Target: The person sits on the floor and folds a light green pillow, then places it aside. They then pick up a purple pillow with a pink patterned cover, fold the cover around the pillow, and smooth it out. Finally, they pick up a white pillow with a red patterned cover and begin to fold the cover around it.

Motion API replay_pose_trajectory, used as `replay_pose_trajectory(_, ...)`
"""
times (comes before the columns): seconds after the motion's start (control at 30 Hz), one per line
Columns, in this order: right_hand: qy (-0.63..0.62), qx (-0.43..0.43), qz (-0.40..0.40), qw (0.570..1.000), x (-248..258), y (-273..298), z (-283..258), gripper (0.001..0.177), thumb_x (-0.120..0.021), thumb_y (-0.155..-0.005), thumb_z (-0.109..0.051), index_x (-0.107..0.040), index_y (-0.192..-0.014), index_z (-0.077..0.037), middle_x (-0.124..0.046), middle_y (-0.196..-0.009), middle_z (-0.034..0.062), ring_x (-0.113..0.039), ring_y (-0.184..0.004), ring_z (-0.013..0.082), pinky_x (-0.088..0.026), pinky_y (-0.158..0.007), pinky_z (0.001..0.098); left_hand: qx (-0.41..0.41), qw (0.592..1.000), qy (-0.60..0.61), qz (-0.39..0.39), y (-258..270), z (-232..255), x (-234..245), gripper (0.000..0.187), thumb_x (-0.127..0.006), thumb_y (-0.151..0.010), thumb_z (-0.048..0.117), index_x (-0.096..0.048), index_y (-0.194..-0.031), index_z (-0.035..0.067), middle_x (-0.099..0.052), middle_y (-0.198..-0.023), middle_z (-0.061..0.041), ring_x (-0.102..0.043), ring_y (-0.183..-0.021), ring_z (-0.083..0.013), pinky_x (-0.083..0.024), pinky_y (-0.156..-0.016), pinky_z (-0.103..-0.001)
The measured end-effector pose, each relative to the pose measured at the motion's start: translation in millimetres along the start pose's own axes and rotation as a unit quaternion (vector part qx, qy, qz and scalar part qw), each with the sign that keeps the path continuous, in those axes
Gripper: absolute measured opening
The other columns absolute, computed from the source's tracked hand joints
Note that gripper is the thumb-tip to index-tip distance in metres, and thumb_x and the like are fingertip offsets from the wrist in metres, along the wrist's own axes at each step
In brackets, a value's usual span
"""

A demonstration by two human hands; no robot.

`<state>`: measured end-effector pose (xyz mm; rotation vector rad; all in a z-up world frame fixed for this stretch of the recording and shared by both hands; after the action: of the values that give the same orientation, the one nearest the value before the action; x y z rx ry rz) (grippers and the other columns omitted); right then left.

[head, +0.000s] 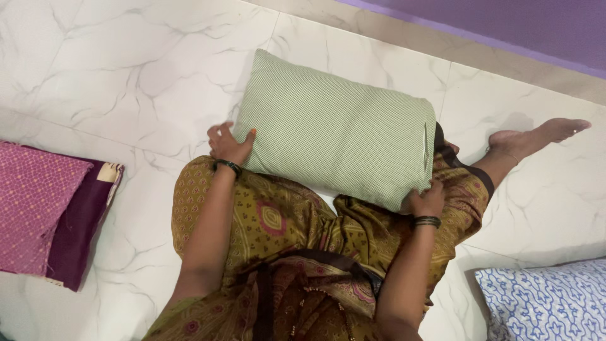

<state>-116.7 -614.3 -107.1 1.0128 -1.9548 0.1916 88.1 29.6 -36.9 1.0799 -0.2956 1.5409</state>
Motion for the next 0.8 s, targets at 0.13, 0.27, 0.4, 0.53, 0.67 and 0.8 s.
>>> replay_pose_trajectory(0.13,0.030,0.220,0.172,0.960,9.2,55.8,-130.2,0.067,-0.066,-0.098,-0.033,-0.045,-0.154,-0.003,-0.041,-0.159,0.0276,-0.035,-0.150,0.0417,-0.030,-0.124,0.0591,-0.252,0.961,-0.027,0.113,34.3,79.7,-7.6,0.091,-0.067,-0.087,0.068,-0.039,-0.157,0.016,-0.024,-0.167,-0.013,-0.024,-0.156,-0.0356,-0.014,-0.125,-0.065)
replay_pose_trajectory(0.27,0.125,0.234,0.088,0.960,-51.2,74.1,-203.5,0.072,-0.052,-0.098,-0.056,-0.037,-0.159,-0.020,-0.021,-0.169,0.0202,-0.015,-0.155,0.0410,-0.002,-0.117,0.0736,-0.344,0.922,-0.174,0.040,63.3,131.4,-62.8,0.097,-0.052,-0.085,0.082,-0.028,-0.162,0.028,-0.011,-0.169,-0.015,-0.006,-0.155,-0.0412,0.000,-0.117,-0.073)
replay_pose_trajectory(0.4,0.148,0.209,0.055,0.965,-71.7,80.7,-204.9,0.071,-0.033,-0.098,-0.066,-0.030,-0.162,-0.034,-0.015,-0.173,0.0062,-0.008,-0.159,0.0332,0.005,-0.119,0.0728,-0.293,0.931,-0.218,-0.006,56.5,123.4,-84.0,0.098,-0.039,-0.085,0.086,-0.013,-0.164,0.034,0.002,-0.172,-0.010,0.008,-0.157,-0.0369,0.007,-0.116,-0.074)
replay_pose_trajectory(0.53,0.184,0.213,0.060,0.958,-87.5,74.6,-196.6,0.072,-0.028,-0.101,-0.064,-0.023,-0.164,-0.030,-0.010,-0.173,0.0085,-0.004,-0.159,0.0342,0.008,-0.118,0.0713,-0.290,0.928,-0.232,-0.014,44.6,118.7,-98.9,0.100,-0.037,-0.086,0.085,-0.005,-0.164,0.032,0.009,-0.172,-0.011,0.014,-0.155,-0.0370,0.009,-0.115,-0.073)
replay_pose_trajectory(0.67,0.188,0.216,0.070,0.956,-97.9,69.2,-192.4,0.072,-0.024,-0.103,-0.063,-0.020,-0.166,-0.028,-0.008,-0.174,0.0097,-0.002,-0.159,0.0333,0.008,-0.119,0.0693,-0.286,0.927,-0.242,-0.013,43.0,116.1,-102.9,0.097,-0.035,-0.090,0.083,-0.004,-0.165,0.031,0.010,-0.172,-0.011,0.016,-0.156,-0.0362,0.010,-0.116,-0.073)
replay_pose_trajectory(0.8,0.190,0.218,0.077,0.954,-99.9,69.0,-183.4,0.072,-0.023,-0.103,-0.064,-0.019,-0.166,-0.028,-0.008,-0.174,0.0103,-0.001,-0.160,0.0330,0.009,-0.120,0.0673,-0.278,0.928,-0.246,-0.019,51.2,113.5,-97.6,0.094,-0.033,-0.090,0.082,-0.004,-0.165,0.033,0.010,-0.172,-0.011,0.015,-0.156,-0.0358,0.009,-0.118,-0.072)
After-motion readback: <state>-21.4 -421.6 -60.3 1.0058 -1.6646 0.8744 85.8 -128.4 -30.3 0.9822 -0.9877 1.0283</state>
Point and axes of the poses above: each hand's wrist, its own y-axis away from the middle knuckle, its own x-axis out of the back of the hand, z = x × y, the point moved 10 cm from there along -y, towards the middle knuckle
